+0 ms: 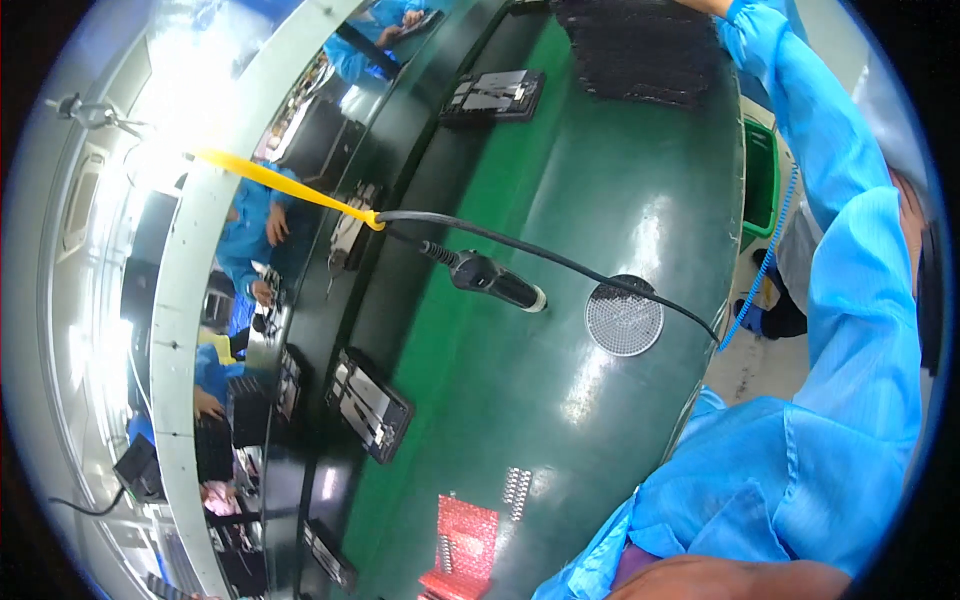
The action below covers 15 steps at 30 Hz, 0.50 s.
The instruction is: Assembling a tablet or screen housing by installing screws using an electric screwdriver on a factory line.
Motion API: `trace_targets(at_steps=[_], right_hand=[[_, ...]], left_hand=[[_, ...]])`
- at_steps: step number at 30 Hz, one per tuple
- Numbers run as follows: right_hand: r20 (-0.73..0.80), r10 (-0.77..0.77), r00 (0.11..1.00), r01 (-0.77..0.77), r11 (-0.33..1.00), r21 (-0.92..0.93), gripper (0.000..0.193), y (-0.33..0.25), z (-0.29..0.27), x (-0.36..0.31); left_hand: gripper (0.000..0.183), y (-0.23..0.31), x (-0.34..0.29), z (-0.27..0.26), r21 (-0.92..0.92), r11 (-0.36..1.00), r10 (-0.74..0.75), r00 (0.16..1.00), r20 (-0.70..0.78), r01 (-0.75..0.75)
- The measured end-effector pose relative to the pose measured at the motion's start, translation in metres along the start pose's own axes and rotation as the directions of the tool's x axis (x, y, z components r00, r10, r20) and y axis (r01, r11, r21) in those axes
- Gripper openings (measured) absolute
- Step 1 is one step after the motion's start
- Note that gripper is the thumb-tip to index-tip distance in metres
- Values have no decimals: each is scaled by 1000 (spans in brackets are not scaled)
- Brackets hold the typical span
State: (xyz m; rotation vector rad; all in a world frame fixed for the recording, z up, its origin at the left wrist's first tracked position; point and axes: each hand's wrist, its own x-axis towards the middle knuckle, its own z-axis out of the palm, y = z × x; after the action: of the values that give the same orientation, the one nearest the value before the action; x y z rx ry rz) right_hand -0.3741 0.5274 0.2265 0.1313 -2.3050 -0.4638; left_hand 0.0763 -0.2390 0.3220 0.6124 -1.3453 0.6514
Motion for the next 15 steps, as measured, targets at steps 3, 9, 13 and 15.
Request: trace_targets(at_steps=[3, 9, 13, 15], right_hand=[[-82, -43, 996, 41, 999, -24, 34, -7, 15, -7], [176, 111, 978, -85, 985, -147, 30, 21, 46, -2], [-148, 59, 987, -70, 995, -72, 35, 33, 35, 9], [-191, 70, 979, -77, 997, -29, 37, 22, 7, 11]], left_hand=[[23, 24, -34, -63, -195, 981, 53, 989, 136, -26], [20, 67, -184, -137, -458, 614, 1, 579, 815, 643], [19, 118, -264, -185, -393, 302, 161, 360, 919, 869], [17, 146, -301, -210, -255, 117, 211, 227, 951, 960]])
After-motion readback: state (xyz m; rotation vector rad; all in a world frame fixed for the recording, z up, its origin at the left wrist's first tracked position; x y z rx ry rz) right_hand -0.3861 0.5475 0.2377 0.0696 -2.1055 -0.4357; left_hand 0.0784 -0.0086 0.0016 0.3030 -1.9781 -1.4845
